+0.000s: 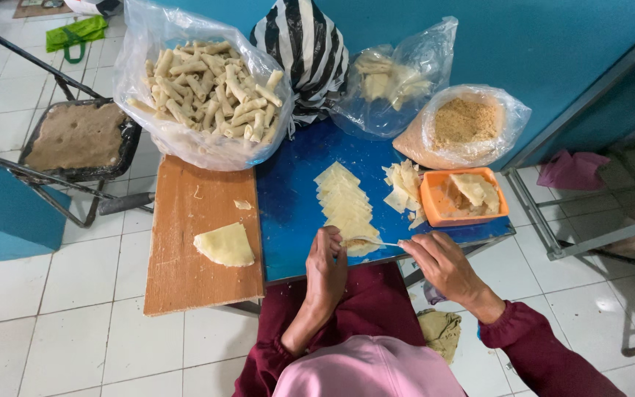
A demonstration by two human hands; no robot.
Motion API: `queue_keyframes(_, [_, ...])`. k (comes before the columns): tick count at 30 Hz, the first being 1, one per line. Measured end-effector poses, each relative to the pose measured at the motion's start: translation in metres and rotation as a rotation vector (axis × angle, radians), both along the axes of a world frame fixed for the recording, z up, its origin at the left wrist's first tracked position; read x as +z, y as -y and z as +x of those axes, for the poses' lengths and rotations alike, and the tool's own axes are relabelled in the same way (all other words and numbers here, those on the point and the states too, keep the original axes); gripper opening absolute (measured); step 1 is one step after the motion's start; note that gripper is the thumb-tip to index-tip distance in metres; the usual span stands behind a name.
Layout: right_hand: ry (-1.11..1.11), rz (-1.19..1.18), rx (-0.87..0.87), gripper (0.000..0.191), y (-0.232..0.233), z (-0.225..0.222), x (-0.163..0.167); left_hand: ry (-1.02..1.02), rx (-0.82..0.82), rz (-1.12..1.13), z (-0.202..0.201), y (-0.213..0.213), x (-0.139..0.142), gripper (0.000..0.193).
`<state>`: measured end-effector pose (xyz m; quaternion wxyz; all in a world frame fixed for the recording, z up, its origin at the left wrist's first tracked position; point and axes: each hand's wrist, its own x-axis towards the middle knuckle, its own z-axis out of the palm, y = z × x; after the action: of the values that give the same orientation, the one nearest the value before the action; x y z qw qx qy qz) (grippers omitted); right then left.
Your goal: The person cuts pieces of dough sheet into smaller pieces with a knife on a blue table, arranges the cut pieces, and places them into an orange container. They occasionally scoop powder from a plastic bag with a spoon and take new dough pieces from a bag to continue cutting.
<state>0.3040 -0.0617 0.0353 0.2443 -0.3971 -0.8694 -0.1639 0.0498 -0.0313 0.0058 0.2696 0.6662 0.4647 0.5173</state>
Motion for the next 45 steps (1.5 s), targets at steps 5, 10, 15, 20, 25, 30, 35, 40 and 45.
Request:
queue_keyframes(5, [-0.108,0.003,-0.045,0.028,0.001,0.001,-0.005,-0.052,0.046,0.015,0.000,0.001,0.003,0.047])
queue_keyframes(10, [-0.204,0.202,-0.231,0.014,-0.022,0.033,0.025,-0.121,0.062,0.034,-0.002,0.003,0.008,0.051])
queue_keyframes(15, [-0.055,0.285,-0.647,0.009,-0.053,0.081,0.074,-0.114,0.062,0.043,-0.002,0.001,0.006,0.049])
queue_keyframes(20, [-0.005,0.235,-0.621,0.017,-0.102,0.065,0.088,-0.060,0.027,0.096,0.002,-0.001,0.001,0.050])
queue_keyframes(25, [-0.260,0.242,-0.387,0.022,-0.078,0.011,0.064,0.018,-0.058,0.039,0.009,-0.009,0.001,0.049])
queue_keyframes(30, [-0.339,-0.336,-0.283,0.013,-0.031,-0.049,0.009,0.020,-0.135,-0.023,0.003,-0.013,0.002,0.053])
queue_keyframes(35, [-0.401,-0.250,-0.260,0.024,-0.016,-0.059,-0.011,-0.021,-0.197,0.003,-0.006,-0.012,0.001,0.059])
queue_keyframes(40, [-0.454,-0.247,-0.276,0.018,-0.015,-0.066,-0.014,-0.083,-0.211,-0.002,-0.007,-0.007,0.003,0.055])
queue_keyframes(45, [-0.543,-0.232,-0.266,0.018,-0.013,-0.074,-0.010,-0.146,-0.204,-0.022,-0.006,-0.004,0.007,0.052])
